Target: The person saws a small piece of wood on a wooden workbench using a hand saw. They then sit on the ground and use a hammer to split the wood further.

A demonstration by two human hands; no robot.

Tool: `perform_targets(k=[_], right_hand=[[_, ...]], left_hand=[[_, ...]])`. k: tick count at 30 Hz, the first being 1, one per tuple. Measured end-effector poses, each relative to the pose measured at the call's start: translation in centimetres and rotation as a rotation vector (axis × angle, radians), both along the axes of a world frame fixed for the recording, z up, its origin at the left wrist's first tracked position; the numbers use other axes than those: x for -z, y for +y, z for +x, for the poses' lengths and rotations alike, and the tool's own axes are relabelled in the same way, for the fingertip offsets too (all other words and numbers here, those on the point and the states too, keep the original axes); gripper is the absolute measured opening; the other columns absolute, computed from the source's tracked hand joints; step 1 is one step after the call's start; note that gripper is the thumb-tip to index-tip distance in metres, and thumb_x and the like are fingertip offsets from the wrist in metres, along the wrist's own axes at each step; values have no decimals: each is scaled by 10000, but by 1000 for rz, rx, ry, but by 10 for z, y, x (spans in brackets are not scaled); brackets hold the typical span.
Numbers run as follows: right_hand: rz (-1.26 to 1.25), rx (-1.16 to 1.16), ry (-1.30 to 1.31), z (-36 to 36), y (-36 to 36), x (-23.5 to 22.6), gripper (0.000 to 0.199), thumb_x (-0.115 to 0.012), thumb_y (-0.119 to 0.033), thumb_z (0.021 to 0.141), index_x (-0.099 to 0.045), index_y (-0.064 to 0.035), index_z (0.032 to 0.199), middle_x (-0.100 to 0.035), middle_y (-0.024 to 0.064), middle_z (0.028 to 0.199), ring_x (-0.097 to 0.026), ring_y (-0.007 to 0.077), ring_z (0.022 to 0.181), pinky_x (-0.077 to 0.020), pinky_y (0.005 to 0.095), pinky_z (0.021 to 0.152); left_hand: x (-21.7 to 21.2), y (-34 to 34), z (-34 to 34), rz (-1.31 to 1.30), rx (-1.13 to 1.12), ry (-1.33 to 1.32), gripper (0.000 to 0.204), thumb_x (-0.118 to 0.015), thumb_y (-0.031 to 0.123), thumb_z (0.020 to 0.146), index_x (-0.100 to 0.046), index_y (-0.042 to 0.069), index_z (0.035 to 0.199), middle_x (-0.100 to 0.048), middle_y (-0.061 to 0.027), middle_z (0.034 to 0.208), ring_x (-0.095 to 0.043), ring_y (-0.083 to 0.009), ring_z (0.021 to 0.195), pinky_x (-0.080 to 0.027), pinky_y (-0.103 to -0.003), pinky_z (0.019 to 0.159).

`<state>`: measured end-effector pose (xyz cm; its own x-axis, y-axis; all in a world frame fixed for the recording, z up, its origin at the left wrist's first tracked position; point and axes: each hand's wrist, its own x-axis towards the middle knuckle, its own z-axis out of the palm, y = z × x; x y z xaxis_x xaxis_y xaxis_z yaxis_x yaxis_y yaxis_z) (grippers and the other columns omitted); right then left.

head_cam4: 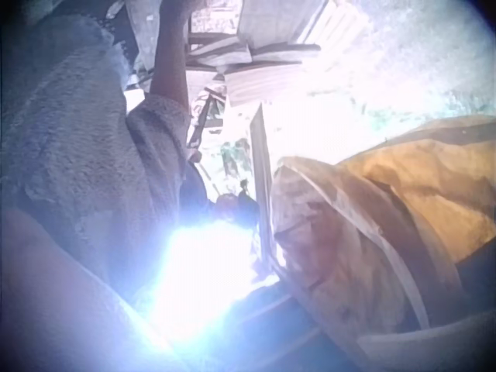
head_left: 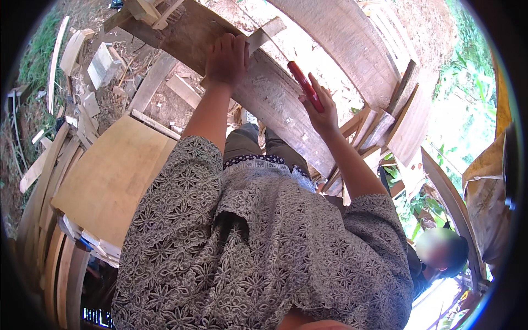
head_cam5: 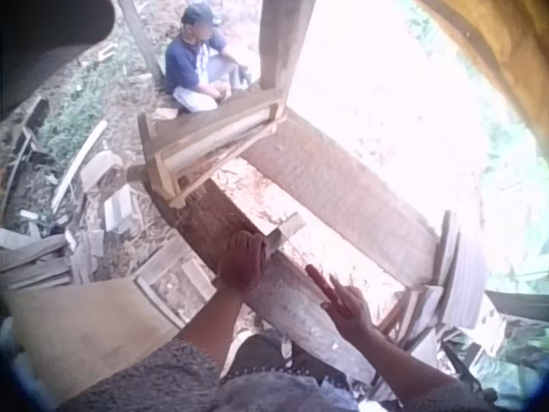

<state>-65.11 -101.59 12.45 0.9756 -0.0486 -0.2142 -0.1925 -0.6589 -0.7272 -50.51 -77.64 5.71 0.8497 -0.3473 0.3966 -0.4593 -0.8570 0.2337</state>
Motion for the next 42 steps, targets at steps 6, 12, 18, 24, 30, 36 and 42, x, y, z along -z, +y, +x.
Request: perform_targets(k=[6,12,18,24,30,36,42], right_hand=[[105,44,15,11,11,-41,620,-681,-188,956,-432,-166,1523,-723,153,1070,-717,297,966,-545,365,846],[209,21,-241,71,41,-98,395,-647,-176,971,-623,-145,1364,-747,107,1053,-727,223,952,-546,321,829],[580,162,-182,111,68,-100,365,-510,-190,1049,-568,-22,1369,-698,203,1205,-679,323,1095,-514,357,961],[206,124,-285,98,61,-86,345,-713,-198,969,-681,8,1243,-754,77,974,-692,97,839,-555,206,757],[555,492,-114,86,67,-101,290,-709,-170,969,-710,10,1197,-750,64,968,-679,83,827,-541,205,736],[402,336,-241,99,54,-117,273,-734,-151,949,-725,-32,1195,-752,47,971,-675,64,854,-545,190,746],[316,255,-196,76,32,-129,315,-702,-122,960,-684,-18,1257,-749,66,1062,-682,87,946,-544,219,833]], left_hand=[[0,1,1,24,22,-27,101,-557,251,975,-557,160,1021,-547,-66,896,-577,-276,859,-436,-432,743],[0,6,2,-31,85,106,125,-593,270,946,-560,172,1016,-560,-58,908,-584,-270,893,-442,-432,766],[1,5,-2,-1,66,38,127,-577,264,959,-566,155,1022,-574,-63,922,-586,-293,903,-454,-452,786],[15,6,5,-47,-41,51,123,-569,272,968,-554,157,1009,-575,-67,942,-588,-288,926,-450,-445,795],[-2,2,-2,20,-43,38,135,-575,288,962,-541,166,1009,-561,-59,943,-576,-286,916,-430,-444,806],[-1,1,3,-11,-14,31,146,-580,285,958,-533,155,1003,-554,-65,930,-572,-292,902,-436,-445,784],[0,1,-1,-10,-19,43,135,-573,273,960,-535,150,1004,-556,-65,931,-571,-293,911,-435,-443,780]])
